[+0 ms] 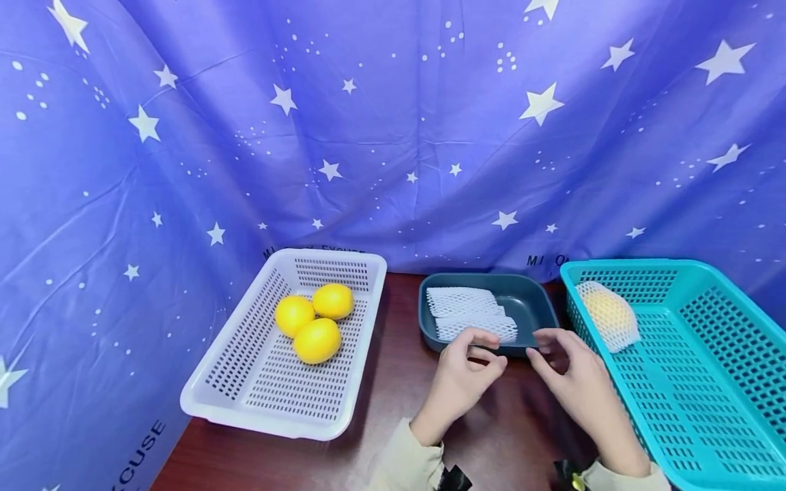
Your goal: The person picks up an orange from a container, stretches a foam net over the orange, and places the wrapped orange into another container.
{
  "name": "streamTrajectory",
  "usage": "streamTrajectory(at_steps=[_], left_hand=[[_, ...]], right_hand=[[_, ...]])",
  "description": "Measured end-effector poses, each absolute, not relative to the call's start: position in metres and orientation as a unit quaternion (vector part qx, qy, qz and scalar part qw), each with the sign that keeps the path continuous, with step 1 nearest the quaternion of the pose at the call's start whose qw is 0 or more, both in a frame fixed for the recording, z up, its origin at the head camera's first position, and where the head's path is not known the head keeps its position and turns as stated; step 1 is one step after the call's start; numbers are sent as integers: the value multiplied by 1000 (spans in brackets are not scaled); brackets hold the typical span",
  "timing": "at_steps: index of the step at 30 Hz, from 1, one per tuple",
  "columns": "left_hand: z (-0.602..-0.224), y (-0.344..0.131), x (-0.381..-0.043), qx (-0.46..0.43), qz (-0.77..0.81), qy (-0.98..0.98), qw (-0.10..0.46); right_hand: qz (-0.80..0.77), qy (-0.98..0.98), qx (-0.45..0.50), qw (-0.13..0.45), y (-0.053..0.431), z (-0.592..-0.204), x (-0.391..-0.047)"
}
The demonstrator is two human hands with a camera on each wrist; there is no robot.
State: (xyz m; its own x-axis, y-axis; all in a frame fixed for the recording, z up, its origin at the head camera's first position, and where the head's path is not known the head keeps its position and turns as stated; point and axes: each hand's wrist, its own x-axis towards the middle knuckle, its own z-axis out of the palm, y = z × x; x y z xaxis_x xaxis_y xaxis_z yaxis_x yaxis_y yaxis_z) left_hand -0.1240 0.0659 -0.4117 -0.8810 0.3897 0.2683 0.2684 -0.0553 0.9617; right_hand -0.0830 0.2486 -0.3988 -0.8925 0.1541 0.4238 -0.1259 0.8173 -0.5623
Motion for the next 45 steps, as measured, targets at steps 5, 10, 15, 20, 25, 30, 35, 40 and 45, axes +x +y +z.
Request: streamTrajectory(at_steps=[5, 10, 15, 20, 25, 30, 35, 40, 45], left_hand=[[-410, 61, -126, 241, 689, 682, 44], [-414, 53, -131, 233, 674, 700, 39], [-418, 47, -134, 223, 655, 722, 22], [-418, 43, -135, 233, 639, 732, 21], [-409, 40, -133, 240, 644, 726, 22], [-399, 32, -126, 232, 641, 731, 20], [-391, 18, -125, 226, 617, 754, 10], [-382, 2, -130, 223, 582, 782, 3], [-365, -13, -135, 235, 551, 800, -15]], right_hand=[[338, -912, -9, 231, 243, -402, -87], [353, -909, -7, 220, 239, -404, -88], [361, -903, -4, 233, 231, -404, -91], [375, -900, 5, 223, 220, -403, -95], [390, -900, 9, 195, 215, -402, -97], [400, -900, 19, 171, 209, -403, -99], [423, -893, 33, 149, 193, -405, -104], [446, -885, 57, 124, 179, -410, -108], [465, -875, 78, 112, 172, -417, -112]])
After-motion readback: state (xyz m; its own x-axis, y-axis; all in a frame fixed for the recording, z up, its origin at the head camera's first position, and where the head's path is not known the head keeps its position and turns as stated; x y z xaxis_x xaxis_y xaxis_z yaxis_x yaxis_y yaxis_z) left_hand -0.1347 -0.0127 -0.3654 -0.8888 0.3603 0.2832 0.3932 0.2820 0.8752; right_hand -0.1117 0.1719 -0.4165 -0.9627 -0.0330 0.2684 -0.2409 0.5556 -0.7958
